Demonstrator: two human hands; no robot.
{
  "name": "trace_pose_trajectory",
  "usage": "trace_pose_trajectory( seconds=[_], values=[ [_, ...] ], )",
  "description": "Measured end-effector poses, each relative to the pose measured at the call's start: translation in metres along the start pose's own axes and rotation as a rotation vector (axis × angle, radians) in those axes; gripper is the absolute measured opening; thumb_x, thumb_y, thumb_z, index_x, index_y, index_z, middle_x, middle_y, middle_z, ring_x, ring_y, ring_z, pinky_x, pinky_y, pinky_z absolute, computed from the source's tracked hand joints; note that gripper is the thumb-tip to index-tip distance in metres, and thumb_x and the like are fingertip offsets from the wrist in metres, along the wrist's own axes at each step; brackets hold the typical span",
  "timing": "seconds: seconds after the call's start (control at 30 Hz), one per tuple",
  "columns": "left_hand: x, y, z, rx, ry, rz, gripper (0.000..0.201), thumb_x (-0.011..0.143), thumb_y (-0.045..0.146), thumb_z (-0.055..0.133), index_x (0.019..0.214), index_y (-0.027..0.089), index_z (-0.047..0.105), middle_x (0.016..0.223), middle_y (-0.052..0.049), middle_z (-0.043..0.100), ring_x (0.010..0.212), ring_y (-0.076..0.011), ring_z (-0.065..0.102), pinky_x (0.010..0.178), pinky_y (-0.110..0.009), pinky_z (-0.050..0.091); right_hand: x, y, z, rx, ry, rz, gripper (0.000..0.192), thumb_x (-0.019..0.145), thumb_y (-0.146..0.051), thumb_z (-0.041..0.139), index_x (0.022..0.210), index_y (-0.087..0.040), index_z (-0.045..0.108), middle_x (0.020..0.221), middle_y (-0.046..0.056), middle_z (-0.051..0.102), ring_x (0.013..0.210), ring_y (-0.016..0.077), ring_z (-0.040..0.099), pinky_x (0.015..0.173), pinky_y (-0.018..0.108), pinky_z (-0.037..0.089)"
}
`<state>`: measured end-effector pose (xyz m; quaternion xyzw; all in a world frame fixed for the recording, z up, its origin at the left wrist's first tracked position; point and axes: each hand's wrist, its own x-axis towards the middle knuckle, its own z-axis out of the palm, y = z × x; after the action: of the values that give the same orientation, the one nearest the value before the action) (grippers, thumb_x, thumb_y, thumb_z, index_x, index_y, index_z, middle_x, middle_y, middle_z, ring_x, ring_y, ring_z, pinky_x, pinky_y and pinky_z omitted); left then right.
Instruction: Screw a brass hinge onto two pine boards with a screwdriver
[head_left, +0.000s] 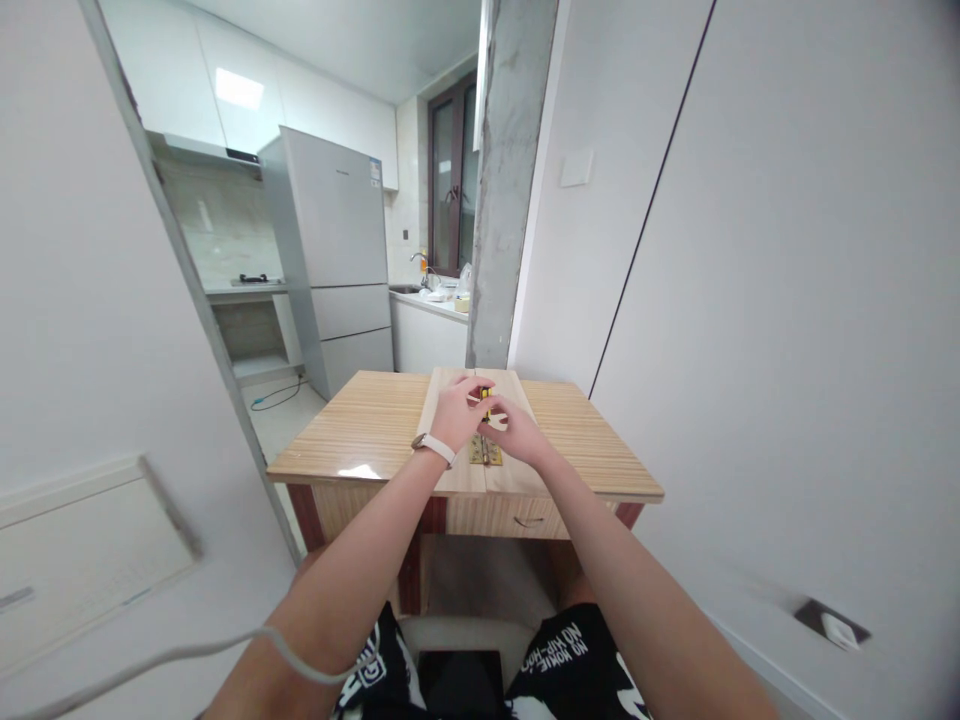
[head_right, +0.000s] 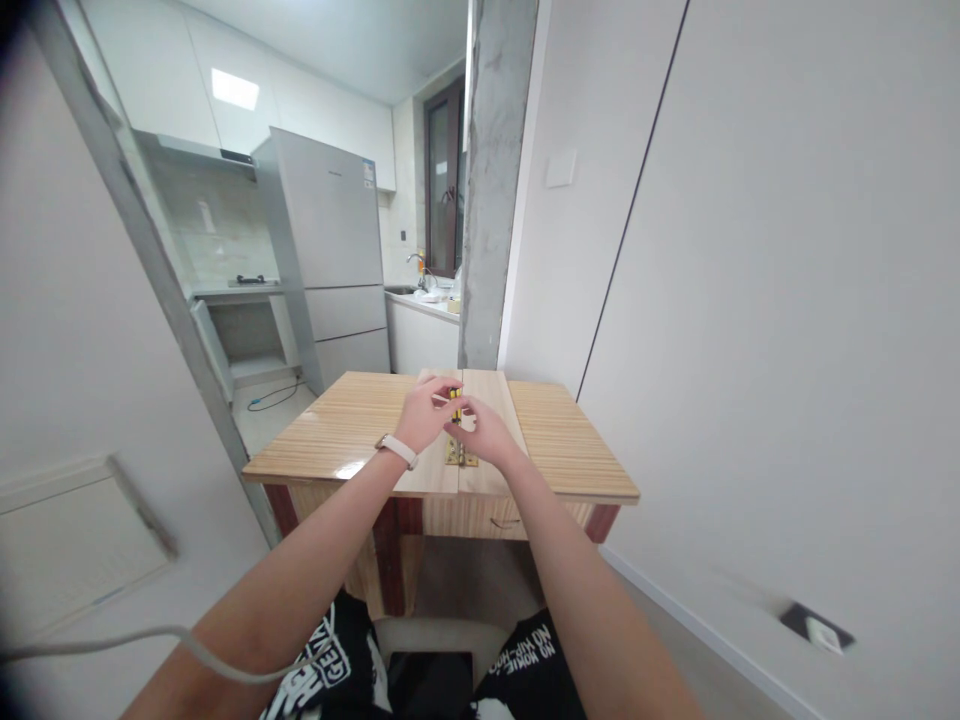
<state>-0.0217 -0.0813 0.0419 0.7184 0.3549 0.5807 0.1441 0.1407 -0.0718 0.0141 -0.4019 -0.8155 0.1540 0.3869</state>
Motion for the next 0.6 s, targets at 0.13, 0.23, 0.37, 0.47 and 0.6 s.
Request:
trace_pose_trajectory(
  seconds=[0.13,0.23,0.37,0.47,0.6],
  values=[
    [0.000,0.003,0.005,-0.076,-0.030,-0.020,0.024,0.084,0.017,0.074,0.108,0.021,0.072,0.104,-0.005,0.070,0.091,-0.0161,0.067,0.086,-0.031,0.057,0.007,-0.021,-0.011,0.083,0.063,-0.019,0.043,0.091,-0.029,0.060,0.134,-0.027,0.056,0.118,0.006,0.070,0.098,0.0202,0.067,0.082,0.033,0.052],
    [0.001,-0.015,0.005,-0.212,-0.103,-0.097,0.044,0.090,0.026,0.071,0.132,0.021,0.060,0.106,-0.007,0.071,0.095,-0.0174,0.069,0.081,-0.029,0.058,0.002,-0.024,-0.015,0.018,0.090,0.014,0.040,0.089,-0.026,0.061,0.129,-0.026,0.057,0.105,0.004,0.073,0.094,0.0215,0.067,0.085,0.036,0.051],
    [-0.002,-0.069,-0.011,0.069,-0.122,-0.266,0.031,0.098,0.027,0.056,0.126,0.015,0.062,0.109,-0.011,0.071,0.091,-0.0168,0.069,0.085,-0.031,0.057,-0.017,-0.014,-0.024,0.003,0.175,0.130,0.038,0.089,-0.029,0.062,0.126,-0.027,0.054,0.095,0.001,0.073,0.087,0.0209,0.069,0.084,0.036,0.051],
    [-0.013,-0.109,-0.024,0.374,-0.279,-0.304,0.031,0.098,0.016,0.051,0.126,0.013,0.063,0.114,-0.013,0.071,0.096,-0.0183,0.069,0.092,-0.034,0.055,-0.037,-0.003,-0.031,0.061,0.242,0.222,0.030,0.095,-0.038,0.056,0.122,-0.025,0.053,0.090,0.003,0.072,0.084,0.0213,0.072,0.076,0.034,0.052],
    [-0.025,-0.128,-0.023,0.460,-0.360,-0.246,0.038,0.090,0.009,0.059,0.126,0.016,0.066,0.130,-0.014,0.066,0.122,-0.0247,0.060,0.115,-0.043,0.039,-0.058,0.006,-0.035,0.054,0.330,0.286,0.026,0.097,-0.043,0.051,0.116,-0.024,0.054,0.090,0.005,0.073,0.089,0.0229,0.073,0.078,0.034,0.052]
  ],
)
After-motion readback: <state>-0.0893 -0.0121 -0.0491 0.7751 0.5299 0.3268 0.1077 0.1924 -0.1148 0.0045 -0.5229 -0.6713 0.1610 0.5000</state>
